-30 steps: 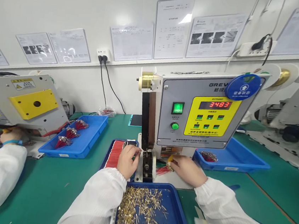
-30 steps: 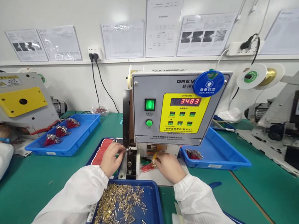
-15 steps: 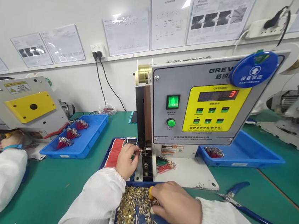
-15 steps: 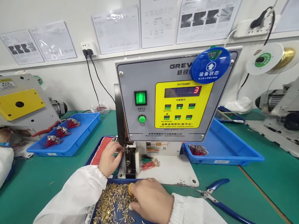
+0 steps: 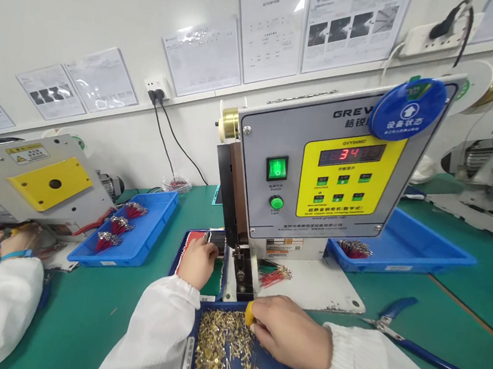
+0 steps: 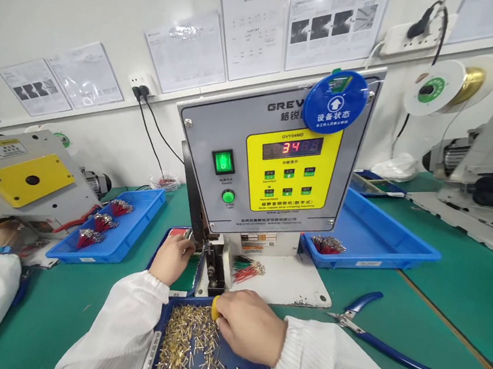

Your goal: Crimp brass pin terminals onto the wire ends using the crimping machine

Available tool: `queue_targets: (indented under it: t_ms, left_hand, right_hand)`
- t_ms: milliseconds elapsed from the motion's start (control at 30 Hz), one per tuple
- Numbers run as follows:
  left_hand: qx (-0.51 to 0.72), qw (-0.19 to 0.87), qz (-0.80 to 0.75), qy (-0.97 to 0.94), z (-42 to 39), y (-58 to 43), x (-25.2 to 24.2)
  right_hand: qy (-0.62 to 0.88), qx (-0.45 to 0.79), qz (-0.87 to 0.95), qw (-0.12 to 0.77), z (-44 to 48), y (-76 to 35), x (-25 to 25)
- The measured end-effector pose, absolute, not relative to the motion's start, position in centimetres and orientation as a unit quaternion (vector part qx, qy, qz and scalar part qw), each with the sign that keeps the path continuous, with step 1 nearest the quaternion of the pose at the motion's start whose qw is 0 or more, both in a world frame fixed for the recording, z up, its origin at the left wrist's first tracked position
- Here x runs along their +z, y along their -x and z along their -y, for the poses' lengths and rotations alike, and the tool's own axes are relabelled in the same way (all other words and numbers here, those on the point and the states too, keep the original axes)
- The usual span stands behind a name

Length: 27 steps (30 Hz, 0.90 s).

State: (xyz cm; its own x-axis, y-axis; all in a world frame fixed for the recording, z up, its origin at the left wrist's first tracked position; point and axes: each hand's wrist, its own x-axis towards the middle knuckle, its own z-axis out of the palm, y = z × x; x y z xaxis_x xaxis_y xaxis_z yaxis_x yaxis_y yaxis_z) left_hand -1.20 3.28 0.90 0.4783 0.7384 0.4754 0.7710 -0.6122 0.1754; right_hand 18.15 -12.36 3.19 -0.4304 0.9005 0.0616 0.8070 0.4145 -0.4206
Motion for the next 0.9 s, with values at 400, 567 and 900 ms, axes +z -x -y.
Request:
queue_targets:
  t_ms: [400,567,900]
  left_hand:
    - [-0.080,-0.081,0.512,0.852,-3.6,1.8,1.3]
    - [-0.106,-0.075,0.506,0.853,-3.7,1.8,0.9]
    - [-0.146,-0.031,0.532,0.834,-4.5,0.9,0.3]
  right_hand:
    - [0.512,0.202,0.814,0.184,12.3,-18.2,2.2]
    - [0.546,0.200,0.797,0.162,12.2,-18.1,2.1]
    - [0.501,0.209,0.808,0.231,11.7,-18.4,2.0]
